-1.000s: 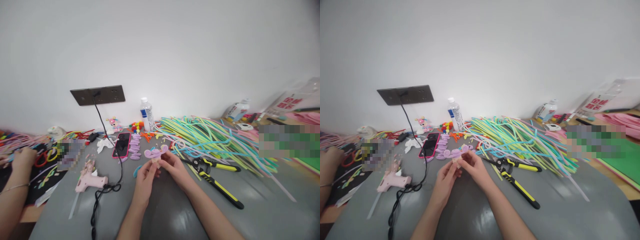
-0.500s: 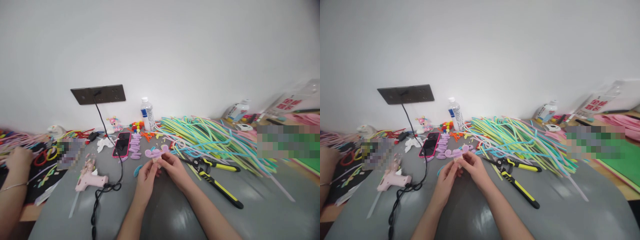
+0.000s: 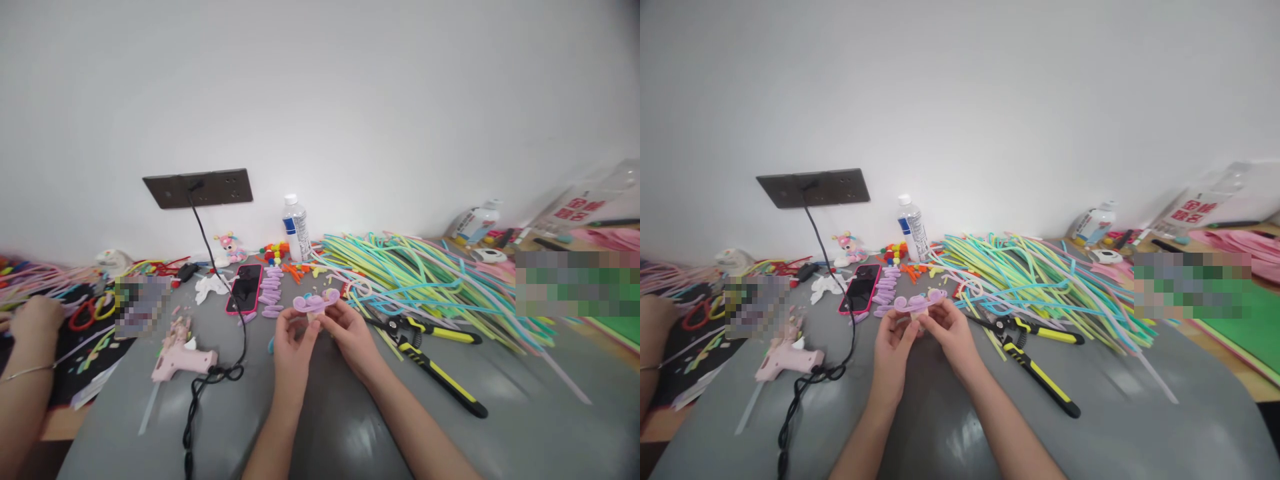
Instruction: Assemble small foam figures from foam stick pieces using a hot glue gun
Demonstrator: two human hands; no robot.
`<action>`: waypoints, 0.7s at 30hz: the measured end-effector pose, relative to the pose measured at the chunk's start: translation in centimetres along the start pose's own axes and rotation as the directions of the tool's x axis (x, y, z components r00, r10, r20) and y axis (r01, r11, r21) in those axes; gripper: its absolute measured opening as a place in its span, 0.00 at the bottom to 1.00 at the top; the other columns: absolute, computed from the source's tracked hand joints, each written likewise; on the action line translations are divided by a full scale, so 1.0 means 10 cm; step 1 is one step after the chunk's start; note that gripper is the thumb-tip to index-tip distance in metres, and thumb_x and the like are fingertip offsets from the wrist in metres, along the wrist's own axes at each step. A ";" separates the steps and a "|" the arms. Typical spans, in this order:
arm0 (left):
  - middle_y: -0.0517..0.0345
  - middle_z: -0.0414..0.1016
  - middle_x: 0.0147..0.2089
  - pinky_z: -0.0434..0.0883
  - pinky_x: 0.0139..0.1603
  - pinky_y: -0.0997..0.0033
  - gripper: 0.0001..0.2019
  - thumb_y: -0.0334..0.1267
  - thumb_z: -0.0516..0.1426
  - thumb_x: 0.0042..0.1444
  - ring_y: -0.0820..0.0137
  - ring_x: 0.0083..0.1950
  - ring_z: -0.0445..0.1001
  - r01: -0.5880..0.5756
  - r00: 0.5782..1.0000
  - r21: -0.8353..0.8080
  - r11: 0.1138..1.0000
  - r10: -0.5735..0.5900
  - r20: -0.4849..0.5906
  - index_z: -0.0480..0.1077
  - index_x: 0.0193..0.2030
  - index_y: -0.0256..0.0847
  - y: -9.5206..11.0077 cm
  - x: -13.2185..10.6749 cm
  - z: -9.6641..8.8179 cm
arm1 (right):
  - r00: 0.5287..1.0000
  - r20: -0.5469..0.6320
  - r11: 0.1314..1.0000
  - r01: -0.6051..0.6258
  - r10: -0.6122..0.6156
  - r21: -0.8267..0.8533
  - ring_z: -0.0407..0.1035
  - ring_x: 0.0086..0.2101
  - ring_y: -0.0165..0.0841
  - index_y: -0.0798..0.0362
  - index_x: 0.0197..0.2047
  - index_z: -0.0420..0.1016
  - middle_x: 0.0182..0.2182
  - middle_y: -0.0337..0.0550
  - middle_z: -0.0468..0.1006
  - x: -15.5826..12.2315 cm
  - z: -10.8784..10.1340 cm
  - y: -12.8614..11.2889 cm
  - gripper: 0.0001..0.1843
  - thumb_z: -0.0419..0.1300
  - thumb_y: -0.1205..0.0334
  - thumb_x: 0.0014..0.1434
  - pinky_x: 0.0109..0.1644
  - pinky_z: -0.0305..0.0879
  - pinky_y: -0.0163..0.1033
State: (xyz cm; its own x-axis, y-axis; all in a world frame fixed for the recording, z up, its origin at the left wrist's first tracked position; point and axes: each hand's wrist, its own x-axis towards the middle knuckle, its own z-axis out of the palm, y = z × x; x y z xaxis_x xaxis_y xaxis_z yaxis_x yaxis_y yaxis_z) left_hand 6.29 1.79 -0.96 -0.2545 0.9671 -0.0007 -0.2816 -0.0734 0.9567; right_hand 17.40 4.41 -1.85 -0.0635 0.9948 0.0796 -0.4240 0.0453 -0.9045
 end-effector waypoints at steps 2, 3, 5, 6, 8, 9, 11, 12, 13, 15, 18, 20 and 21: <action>0.53 0.77 0.44 0.76 0.41 0.70 0.22 0.49 0.70 0.46 0.68 0.42 0.78 -0.020 0.999 -0.023 1.000 0.019 -0.031 0.70 0.42 0.41 0.00 0.01 0.03 | 1.000 -0.012 1.000 0.001 -0.001 0.001 0.75 0.41 0.41 0.49 0.40 0.77 0.39 0.45 0.82 0.00 0.00 0.02 0.20 0.75 0.48 0.49 0.47 0.71 0.44; 0.53 0.77 0.43 0.76 0.40 0.70 0.22 0.49 0.70 0.46 0.68 0.41 0.78 -0.028 0.998 -0.035 0.999 0.026 -0.050 0.70 0.43 0.41 0.00 0.01 0.05 | 1.000 -0.028 1.000 0.003 -0.003 0.003 0.75 0.41 0.40 0.49 0.40 0.76 0.38 0.44 0.82 0.00 -0.01 0.02 0.20 0.75 0.49 0.49 0.46 0.71 0.43; 0.55 0.78 0.42 0.76 0.40 0.70 0.23 0.47 0.71 0.46 0.69 0.40 0.78 -0.028 0.997 -0.056 0.998 0.024 -0.072 0.69 0.43 0.42 0.00 0.03 0.07 | 0.997 -0.071 1.000 0.008 -0.007 0.009 0.75 0.41 0.39 0.49 0.40 0.75 0.38 0.42 0.81 0.01 -0.01 0.02 0.22 0.76 0.50 0.47 0.47 0.71 0.42; 0.55 0.79 0.42 0.77 0.40 0.69 0.23 0.47 0.71 0.46 0.68 0.40 0.79 -0.018 0.998 -0.067 0.998 0.014 -0.066 0.68 0.44 0.42 -0.01 0.03 0.07 | 0.996 -0.090 1.000 0.009 -0.008 0.015 0.75 0.41 0.38 0.48 0.42 0.74 0.38 0.42 0.80 0.01 -0.02 0.02 0.23 0.77 0.50 0.46 0.47 0.71 0.42; 0.54 0.80 0.42 0.77 0.42 0.68 0.24 0.45 0.71 0.45 0.67 0.41 0.80 0.008 0.999 -0.088 0.996 -0.012 -0.042 0.68 0.44 0.42 -0.02 0.04 0.07 | 0.994 -0.106 1.000 0.012 -0.009 0.027 0.75 0.41 0.37 0.48 0.43 0.73 0.36 0.40 0.80 0.01 -0.02 0.01 0.26 0.77 0.51 0.45 0.47 0.71 0.41; 0.53 0.80 0.42 0.77 0.43 0.67 0.24 0.45 0.72 0.45 0.67 0.42 0.80 0.017 0.999 -0.098 0.995 -0.020 -0.033 0.68 0.44 0.42 -0.03 0.04 0.07 | 0.995 -0.099 1.000 0.013 -0.010 0.027 0.75 0.40 0.37 0.47 0.43 0.72 0.36 0.39 0.80 0.01 -0.02 0.00 0.26 0.77 0.51 0.46 0.47 0.71 0.41; 0.53 0.81 0.42 0.78 0.45 0.66 0.23 0.44 0.72 0.45 0.66 0.44 0.81 0.023 0.999 -0.107 0.994 -0.027 -0.029 0.69 0.44 0.41 -0.05 0.04 0.05 | 0.996 -0.088 1.000 0.020 -0.018 0.013 0.75 0.39 0.36 0.48 0.40 0.71 0.35 0.39 0.79 0.01 -0.02 0.00 0.24 0.77 0.51 0.46 0.46 0.71 0.41; 0.53 0.81 0.42 0.78 0.45 0.66 0.21 0.45 0.71 0.46 0.66 0.44 0.81 0.020 0.999 -0.105 0.994 -0.024 -0.035 0.70 0.43 0.41 -0.06 0.04 0.04 | 0.995 -0.092 1.000 0.024 -0.023 0.006 0.75 0.39 0.36 0.48 0.39 0.71 0.35 0.39 0.79 0.01 -0.02 0.00 0.23 0.77 0.51 0.46 0.46 0.70 0.41; 0.53 0.81 0.41 0.78 0.45 0.67 0.19 0.46 0.70 0.48 0.66 0.44 0.81 0.014 0.999 -0.098 0.995 -0.019 -0.043 0.71 0.41 0.40 -0.07 0.04 0.03 | 0.995 -0.100 1.000 0.025 -0.024 0.004 0.74 0.39 0.36 0.48 0.39 0.71 0.35 0.39 0.79 0.01 -0.03 0.00 0.23 0.76 0.51 0.47 0.46 0.70 0.41; 0.53 0.81 0.41 0.78 0.42 0.69 0.16 0.49 0.68 0.52 0.66 0.43 0.80 -0.002 0.998 -0.084 0.997 -0.004 -0.063 0.74 0.39 0.40 -0.08 0.03 0.00 | 0.992 -0.126 1.000 0.020 -0.018 0.018 0.74 0.38 0.36 0.48 0.40 0.70 0.36 0.40 0.79 0.01 -0.04 0.01 0.23 0.76 0.49 0.47 0.45 0.70 0.40; 0.52 0.83 0.43 0.78 0.42 0.69 0.15 0.51 0.66 0.54 0.67 0.41 0.80 -0.035 0.994 -0.084 0.996 0.027 -0.103 0.78 0.36 0.39 -0.08 0.02 -0.05 | 0.986 -0.167 0.999 0.018 -0.013 0.034 0.73 0.39 0.36 0.48 0.41 0.71 0.37 0.40 0.78 0.01 -0.05 -0.01 0.24 0.76 0.48 0.47 0.44 0.68 0.39; 0.50 0.83 0.44 0.78 0.43 0.67 0.15 0.50 0.66 0.54 0.65 0.42 0.80 -0.052 0.992 -0.083 0.995 0.042 -0.120 0.80 0.36 0.39 -0.06 0.02 -0.08 | 0.984 -0.177 0.999 0.024 -0.019 0.024 0.73 0.40 0.36 0.48 0.42 0.71 0.38 0.41 0.78 0.01 -0.05 -0.02 0.25 0.75 0.47 0.47 0.45 0.68 0.39; 0.49 0.84 0.45 0.78 0.44 0.67 0.15 0.51 0.66 0.54 0.64 0.44 0.81 -0.058 0.991 -0.081 0.995 0.047 -0.126 0.81 0.37 0.40 -0.05 0.02 -0.09 | 0.983 -0.179 0.999 0.031 -0.027 0.017 0.73 0.40 0.37 0.47 0.42 0.71 0.39 0.41 0.78 0.01 -0.05 -0.03 0.26 0.75 0.46 0.47 0.46 0.68 0.40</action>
State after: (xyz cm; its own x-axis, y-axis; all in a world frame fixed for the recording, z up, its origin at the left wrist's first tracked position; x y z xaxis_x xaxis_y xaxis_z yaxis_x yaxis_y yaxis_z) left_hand 5.59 1.78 -1.73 -0.3821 0.9241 0.0078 -0.3401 -0.1485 0.9286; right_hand 18.00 4.58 -1.78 0.1110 0.9934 0.0275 -0.4415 0.0741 -0.8942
